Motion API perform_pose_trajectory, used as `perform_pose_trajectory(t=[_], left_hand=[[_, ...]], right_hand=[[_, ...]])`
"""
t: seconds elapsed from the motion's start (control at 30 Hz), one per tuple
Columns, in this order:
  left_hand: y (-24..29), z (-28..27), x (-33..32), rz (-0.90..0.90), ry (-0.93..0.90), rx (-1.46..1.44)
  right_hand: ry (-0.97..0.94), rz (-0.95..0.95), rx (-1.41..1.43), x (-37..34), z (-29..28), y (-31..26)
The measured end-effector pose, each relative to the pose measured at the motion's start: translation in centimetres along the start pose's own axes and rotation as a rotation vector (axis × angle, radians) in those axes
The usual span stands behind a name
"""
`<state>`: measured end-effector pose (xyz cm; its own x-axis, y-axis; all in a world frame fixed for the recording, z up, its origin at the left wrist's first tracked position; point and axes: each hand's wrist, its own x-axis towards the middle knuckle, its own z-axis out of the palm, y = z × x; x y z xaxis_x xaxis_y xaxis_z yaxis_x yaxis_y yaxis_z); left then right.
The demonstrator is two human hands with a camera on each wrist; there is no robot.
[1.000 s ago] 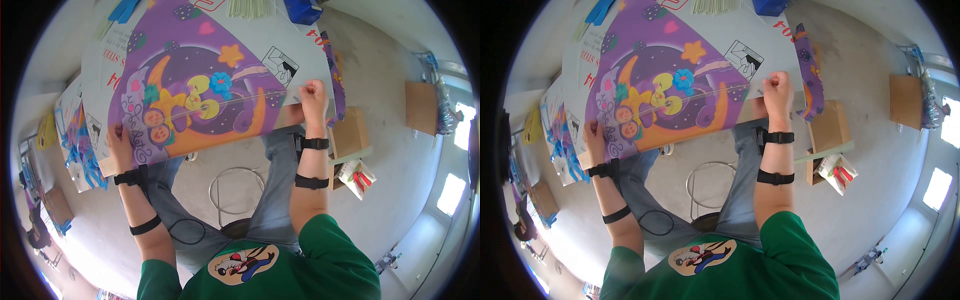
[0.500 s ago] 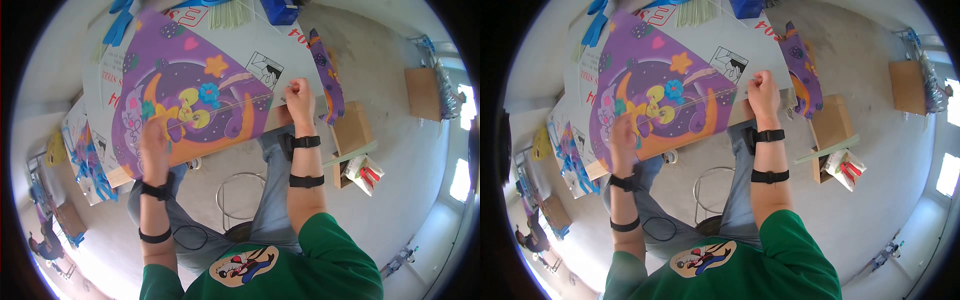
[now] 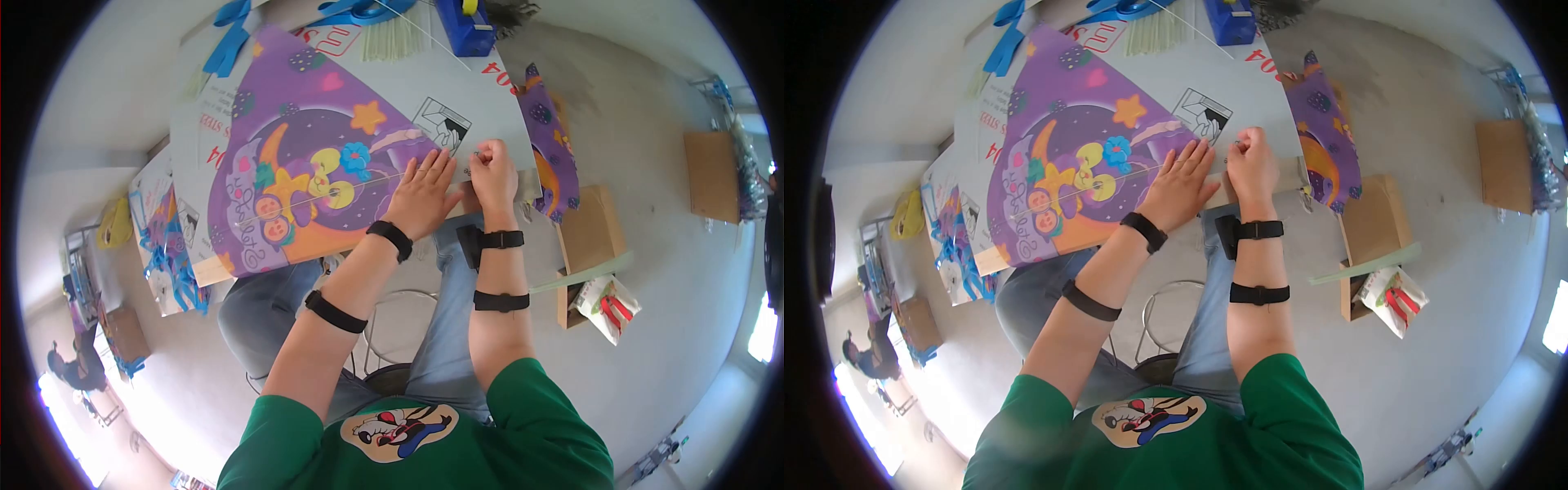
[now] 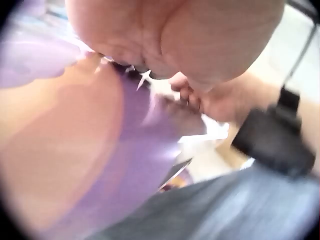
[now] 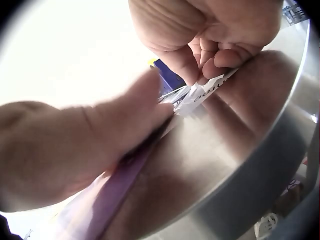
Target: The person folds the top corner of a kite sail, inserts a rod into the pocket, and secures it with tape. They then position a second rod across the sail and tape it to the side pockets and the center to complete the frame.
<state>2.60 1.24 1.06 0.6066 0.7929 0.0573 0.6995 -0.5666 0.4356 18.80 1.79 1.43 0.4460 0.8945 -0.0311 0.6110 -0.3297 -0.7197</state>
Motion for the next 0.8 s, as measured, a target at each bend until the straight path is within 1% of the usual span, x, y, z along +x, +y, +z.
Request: perform_pose_trajectory(t=[0.03,0.07,0.13,0.2,0.27,0.3,0.37,0.4,0.47,0.53,0.57,0.63,0.7,0.77,0.8], left_hand=[[-0.2,-0.4,0.2,-0.032,-0.017,-0.090],[-1.1,-1.1,0.3,-0.042,-0.010,-0.079],[-4.6,-3.3,-0.6,-0.302,0.094,0.011],[-8.2,-5.5,-3.3,-0.444,0.210,0.227],[-11.7,-6.1,-7.1,-0.513,0.276,0.329],[-12.1,-6.8,-8.6,-0.519,0.286,0.340],[-12.5,-7.5,-11.7,-0.635,0.240,0.306],[-13.1,-7.2,-13.1,-0.635,0.249,0.306],[-14.2,-6.2,-15.0,-0.742,0.090,0.276],[-14.6,-6.3,-15.4,-0.743,0.121,0.213],[-14.6,-6.5,-15.2,-0.739,0.134,0.153],[-14.1,-7.0,-15.1,-0.713,0.202,0.110],[-13.5,-7.9,-14.8,-0.687,0.276,0.072],[-12.5,-8.9,-15.0,-0.635,0.360,0.035],[-12.2,-9.5,-15.1,-0.632,0.378,0.030]], right_hand=[[-0.007,0.018,0.013,0.0,-0.1,0.0],[-0.014,0.007,0.023,-0.1,-0.2,0.0],[-0.038,0.042,0.045,-0.1,-0.5,-0.2],[-0.037,0.021,0.061,-0.1,-0.3,0.3],[-0.038,0.000,0.080,-0.2,-0.2,0.4],[-0.027,-0.002,0.074,-0.2,-0.2,0.3],[-0.012,-0.012,0.072,-0.2,-0.1,0.1],[-0.002,-0.013,0.062,-0.2,0.0,0.1],[0.021,-0.029,0.046,0.1,-0.1,0.4],[0.000,-0.008,0.047,0.7,0.2,0.8],[0.017,-0.026,0.043,1.1,0.4,0.8],[-0.040,-0.081,0.133,1.4,0.2,0.5],[-0.020,-0.139,0.124,0.9,-0.8,-2.1],[-0.041,-0.202,0.123,-0.1,-2.1,-5.1],[-0.028,-0.264,0.104,-0.7,-2.6,-6.6]])
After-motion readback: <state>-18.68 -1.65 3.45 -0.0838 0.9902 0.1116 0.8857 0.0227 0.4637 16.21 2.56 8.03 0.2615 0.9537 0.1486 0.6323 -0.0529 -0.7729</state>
